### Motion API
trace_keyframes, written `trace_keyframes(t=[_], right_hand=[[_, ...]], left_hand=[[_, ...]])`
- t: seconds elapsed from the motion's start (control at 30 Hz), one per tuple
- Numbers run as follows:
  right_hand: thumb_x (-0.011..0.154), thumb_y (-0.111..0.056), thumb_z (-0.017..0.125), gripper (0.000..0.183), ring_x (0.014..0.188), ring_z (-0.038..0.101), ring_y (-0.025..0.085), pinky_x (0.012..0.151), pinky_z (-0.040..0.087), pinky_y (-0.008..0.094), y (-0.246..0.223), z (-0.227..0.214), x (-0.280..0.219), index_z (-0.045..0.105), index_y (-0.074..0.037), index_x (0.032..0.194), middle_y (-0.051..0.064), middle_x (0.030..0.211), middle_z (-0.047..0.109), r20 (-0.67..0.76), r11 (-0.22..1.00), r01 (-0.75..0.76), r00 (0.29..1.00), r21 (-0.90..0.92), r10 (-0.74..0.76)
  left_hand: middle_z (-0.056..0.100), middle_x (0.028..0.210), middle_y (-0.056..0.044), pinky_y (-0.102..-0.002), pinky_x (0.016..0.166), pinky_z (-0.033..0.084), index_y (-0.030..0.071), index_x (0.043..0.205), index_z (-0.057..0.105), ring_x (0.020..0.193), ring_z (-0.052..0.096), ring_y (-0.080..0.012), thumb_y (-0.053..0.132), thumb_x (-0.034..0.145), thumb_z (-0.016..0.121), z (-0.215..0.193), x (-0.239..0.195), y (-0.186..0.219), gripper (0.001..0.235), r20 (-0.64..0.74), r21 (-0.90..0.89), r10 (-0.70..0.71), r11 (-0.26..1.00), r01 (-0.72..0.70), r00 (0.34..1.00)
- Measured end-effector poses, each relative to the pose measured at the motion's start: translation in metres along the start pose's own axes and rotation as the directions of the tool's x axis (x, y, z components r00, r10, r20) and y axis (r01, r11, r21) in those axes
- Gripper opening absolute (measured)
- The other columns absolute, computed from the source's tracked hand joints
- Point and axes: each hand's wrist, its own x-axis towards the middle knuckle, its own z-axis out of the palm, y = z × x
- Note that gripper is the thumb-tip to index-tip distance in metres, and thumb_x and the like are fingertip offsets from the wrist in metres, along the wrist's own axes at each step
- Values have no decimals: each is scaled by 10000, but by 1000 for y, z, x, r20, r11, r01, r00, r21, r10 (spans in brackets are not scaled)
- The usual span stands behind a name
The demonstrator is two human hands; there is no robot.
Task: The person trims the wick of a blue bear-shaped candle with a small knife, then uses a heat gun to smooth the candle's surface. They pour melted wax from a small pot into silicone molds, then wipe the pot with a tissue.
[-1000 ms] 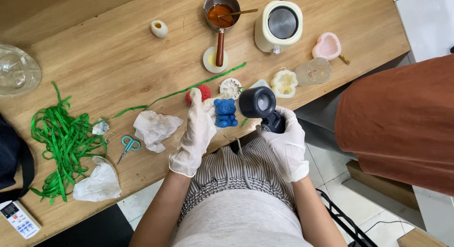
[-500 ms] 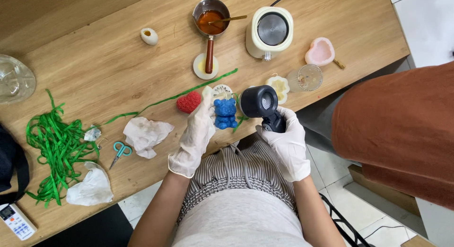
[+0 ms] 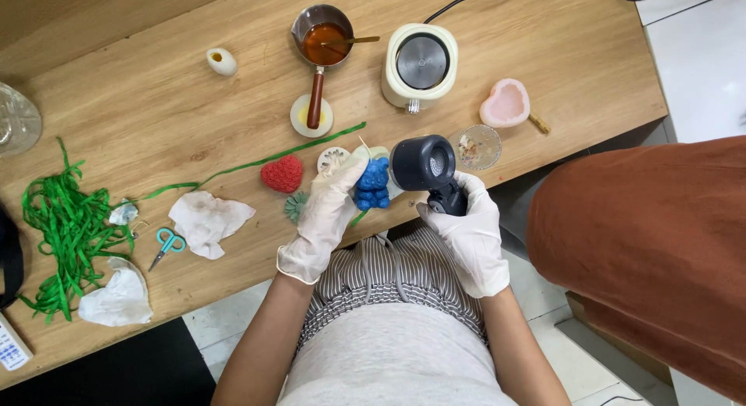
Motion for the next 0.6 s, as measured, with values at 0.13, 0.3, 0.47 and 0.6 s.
trace_keyframes(t=[0.13,0.3,0.47,0.6], right_hand=[[745,-11,832,525,855,653,44,735,575,203,-3,-11,13,645,-61,1233,5,1009,701,56,999,22,998,43,-25],[743,-2,828,523,835,636,41,699,566,202,-6,-19,29,653,-67,1231,-2,988,686,103,1000,-13,995,24,10],[742,-56,835,527,795,622,79,672,545,238,-11,-16,39,661,-64,1239,22,952,693,138,985,77,989,-154,-56],[729,-83,844,559,855,644,69,754,560,235,-5,-12,48,655,-59,1254,21,989,722,230,935,253,953,-247,-198]], left_hand=[[699,876,-63,-297,607,539,-68,1208,689,702,657,-152,285,1051,636,-6,9,-16,390,73,43,50,998,-53,996],[721,893,-93,-297,603,539,-65,1179,697,730,714,-198,324,1031,642,9,8,-18,420,32,73,113,991,-115,993],[718,1054,-98,-342,724,580,-49,1259,672,874,691,-182,290,1047,635,-1,9,-26,402,-100,12,176,984,-176,979],[716,1128,-125,-364,844,613,-24,1293,616,978,709,-200,360,1028,559,-2,0,-18,470,-103,-37,208,976,-213,973]])
